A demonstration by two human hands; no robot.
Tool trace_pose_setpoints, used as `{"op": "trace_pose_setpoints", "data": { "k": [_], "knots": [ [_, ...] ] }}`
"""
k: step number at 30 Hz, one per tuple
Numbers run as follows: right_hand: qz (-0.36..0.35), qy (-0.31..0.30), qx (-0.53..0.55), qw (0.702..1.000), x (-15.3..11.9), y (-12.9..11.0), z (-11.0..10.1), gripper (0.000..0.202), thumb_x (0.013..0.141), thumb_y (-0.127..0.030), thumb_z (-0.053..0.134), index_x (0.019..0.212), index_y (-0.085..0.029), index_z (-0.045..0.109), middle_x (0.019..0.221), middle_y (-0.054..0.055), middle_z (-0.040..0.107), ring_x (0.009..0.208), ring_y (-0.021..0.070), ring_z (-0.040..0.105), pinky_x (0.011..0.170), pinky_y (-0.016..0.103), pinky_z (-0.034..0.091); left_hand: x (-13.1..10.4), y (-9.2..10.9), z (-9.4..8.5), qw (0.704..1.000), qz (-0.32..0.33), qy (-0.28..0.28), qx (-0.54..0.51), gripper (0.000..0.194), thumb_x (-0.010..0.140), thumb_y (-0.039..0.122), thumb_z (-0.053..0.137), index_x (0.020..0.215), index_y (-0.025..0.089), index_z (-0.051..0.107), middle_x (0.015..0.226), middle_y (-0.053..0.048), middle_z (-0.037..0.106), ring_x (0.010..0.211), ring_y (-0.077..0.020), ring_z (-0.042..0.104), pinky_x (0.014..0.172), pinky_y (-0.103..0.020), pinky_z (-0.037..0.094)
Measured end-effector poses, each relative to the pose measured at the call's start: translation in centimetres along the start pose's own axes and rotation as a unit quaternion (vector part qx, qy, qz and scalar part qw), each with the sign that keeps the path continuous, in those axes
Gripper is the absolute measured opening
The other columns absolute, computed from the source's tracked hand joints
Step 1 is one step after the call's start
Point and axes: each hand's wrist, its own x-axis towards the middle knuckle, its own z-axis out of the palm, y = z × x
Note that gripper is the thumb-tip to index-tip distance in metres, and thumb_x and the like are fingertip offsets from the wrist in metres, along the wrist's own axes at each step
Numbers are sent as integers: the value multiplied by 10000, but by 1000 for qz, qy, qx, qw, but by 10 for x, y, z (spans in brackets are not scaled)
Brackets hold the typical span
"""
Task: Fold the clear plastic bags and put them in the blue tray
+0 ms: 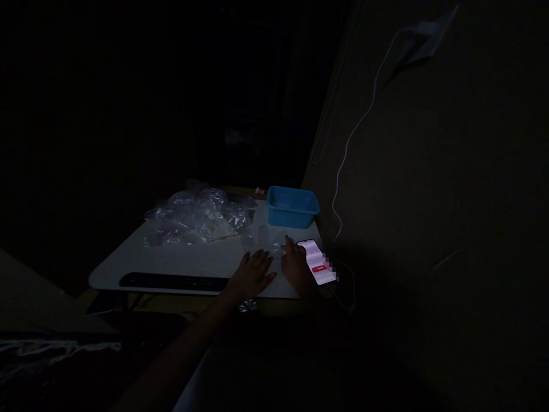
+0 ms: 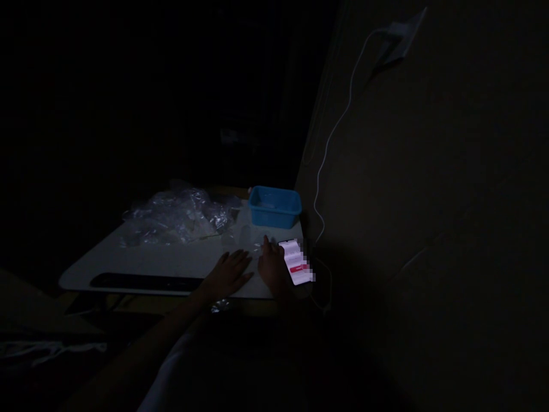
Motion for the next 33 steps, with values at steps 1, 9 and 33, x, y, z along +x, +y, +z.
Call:
{"op": "trace_pose_setpoints", "data": {
  "k": [1,9,33],
  "knots": [
    [-1,-5,0,1000,0,0,0,593,753,-96,374,1325,-69,218,1119,122,569,1089,192,441,930,345,223,0,0,0,1000,1,-5,-1,527,868,476,219,1260,162,381,1334,-115,378,1247,-260,276,988,-481,213],
    [18,15,-18,1000,1,3,8,593,734,-87,388,1310,-50,253,1242,157,466,1109,216,422,906,357,253,0,1,-3,1000,-1,-9,-21,532,868,475,220,1293,171,323,1360,-100,340,1259,-241,258,996,-475,204],
    [7,11,16,1000,0,3,4,616,732,-70,372,1326,-55,209,1148,135,548,1102,204,436,917,351,255,0,1,3,1000,-13,-3,-3,506,867,471,232,1300,224,321,1342,-81,374,1248,-259,274,981,-481,215]
  ]
}}
